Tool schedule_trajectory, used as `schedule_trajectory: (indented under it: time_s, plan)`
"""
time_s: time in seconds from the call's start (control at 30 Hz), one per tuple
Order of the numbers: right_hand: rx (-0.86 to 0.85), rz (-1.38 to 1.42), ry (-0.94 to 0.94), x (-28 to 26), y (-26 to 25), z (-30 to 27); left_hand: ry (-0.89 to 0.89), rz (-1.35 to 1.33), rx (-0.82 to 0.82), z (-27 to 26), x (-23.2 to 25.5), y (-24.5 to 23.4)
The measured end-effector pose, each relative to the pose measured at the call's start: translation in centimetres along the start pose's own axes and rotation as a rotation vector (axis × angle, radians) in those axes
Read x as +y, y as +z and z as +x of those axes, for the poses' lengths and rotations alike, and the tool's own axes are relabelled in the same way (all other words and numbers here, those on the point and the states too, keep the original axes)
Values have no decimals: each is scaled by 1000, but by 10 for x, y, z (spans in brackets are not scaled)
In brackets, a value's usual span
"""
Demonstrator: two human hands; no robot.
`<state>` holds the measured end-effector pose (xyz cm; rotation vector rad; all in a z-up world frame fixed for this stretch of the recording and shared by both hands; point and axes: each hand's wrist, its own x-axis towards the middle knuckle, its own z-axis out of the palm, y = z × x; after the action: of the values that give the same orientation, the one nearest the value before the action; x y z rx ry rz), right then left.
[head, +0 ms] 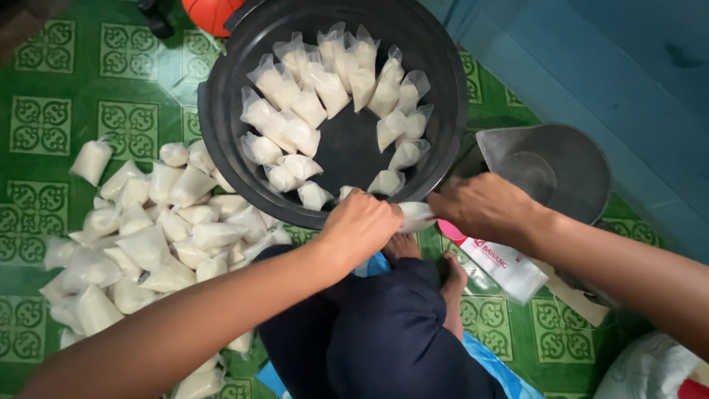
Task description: The person ties small plastic bags filled with a white liquid and places them into a black basin.
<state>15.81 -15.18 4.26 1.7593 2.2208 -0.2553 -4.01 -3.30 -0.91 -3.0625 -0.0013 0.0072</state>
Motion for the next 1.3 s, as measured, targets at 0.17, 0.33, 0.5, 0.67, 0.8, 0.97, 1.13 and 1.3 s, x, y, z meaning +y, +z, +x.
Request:
schedule_trajectory:
  time_s: [0.17,0.33,0.5,0.67,0.8,0.97,1.13,1.3]
  plan:
    - [-137,88,69,0,-32,-11,-3,-64,-47,-1,-4,-25]
    - [-520,736,147,13,-26,11,-88,-568,-394,22,-30,-44]
    - [-767,1294,143,16,3,25,-154,-843,-852,31,-49,-53]
    - [-786,1776,202,7,29,23,-478,-1404,-888,16,-39,-3]
    - [-740,1939,240,1,42,24,-622,-1594,-895,17,-37,1]
    - [-601,2193,580,-16,38,24,-798,-1830,-863,19,-40,3]
    - [-406,2452,775,-36,41,20,-809,-1740,-827,25,-49,-1]
    - [-157,2641,881,-64,36,15,-718,-1450,-755,49,-68,1]
